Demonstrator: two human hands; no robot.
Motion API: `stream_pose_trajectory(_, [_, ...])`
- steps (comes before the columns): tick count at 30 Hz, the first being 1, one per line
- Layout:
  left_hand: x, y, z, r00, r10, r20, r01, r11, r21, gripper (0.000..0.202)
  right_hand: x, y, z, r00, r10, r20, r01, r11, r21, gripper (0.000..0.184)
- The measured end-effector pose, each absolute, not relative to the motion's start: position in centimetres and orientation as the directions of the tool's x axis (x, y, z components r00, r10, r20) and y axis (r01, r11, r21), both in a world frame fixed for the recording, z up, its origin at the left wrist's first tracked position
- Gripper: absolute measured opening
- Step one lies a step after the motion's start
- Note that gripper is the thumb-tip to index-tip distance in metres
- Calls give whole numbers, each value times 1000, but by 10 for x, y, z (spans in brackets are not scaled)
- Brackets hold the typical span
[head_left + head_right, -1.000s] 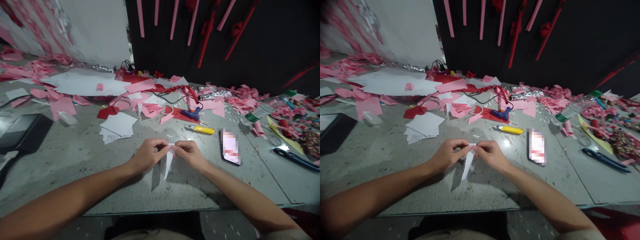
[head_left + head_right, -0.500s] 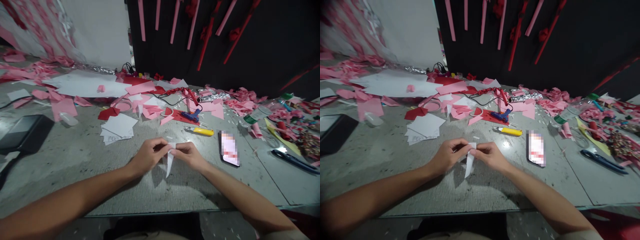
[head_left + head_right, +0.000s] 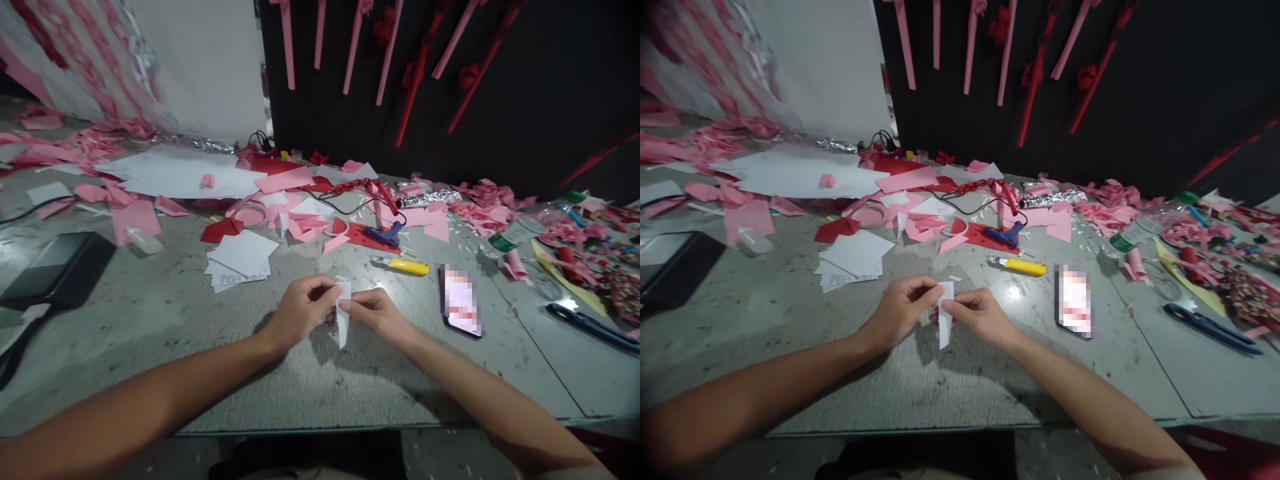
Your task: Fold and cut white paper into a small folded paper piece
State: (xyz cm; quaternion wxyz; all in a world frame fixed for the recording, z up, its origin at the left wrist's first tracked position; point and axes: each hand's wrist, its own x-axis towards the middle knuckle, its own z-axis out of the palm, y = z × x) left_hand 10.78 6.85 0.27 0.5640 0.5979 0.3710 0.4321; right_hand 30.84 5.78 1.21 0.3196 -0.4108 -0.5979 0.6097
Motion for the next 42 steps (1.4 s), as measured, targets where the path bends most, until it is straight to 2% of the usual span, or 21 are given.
stream_pose_trajectory(14, [109, 74, 0, 313, 944, 108, 2, -115, 993, 31, 307, 56, 9, -426, 892, -151, 139, -100, -985, 46])
stream_pose_trajectory(19, [107, 78, -1, 266, 958, 109, 3, -114, 993, 32, 308, 55, 11, -470, 869, -152, 111, -112, -987, 44])
stream_pose_trajectory(25, [106, 81, 0, 228, 969, 98, -4, -100, 995, 34, 309, 57, 9, -462, 874, -149, 157, -85, -984, 48])
stream_pose_trajectory(42, [103, 92, -5, 146, 984, 104, -55, -97, 994, 35, 308, 62, 6, -413, 895, -170, 149, -118, -982, 47])
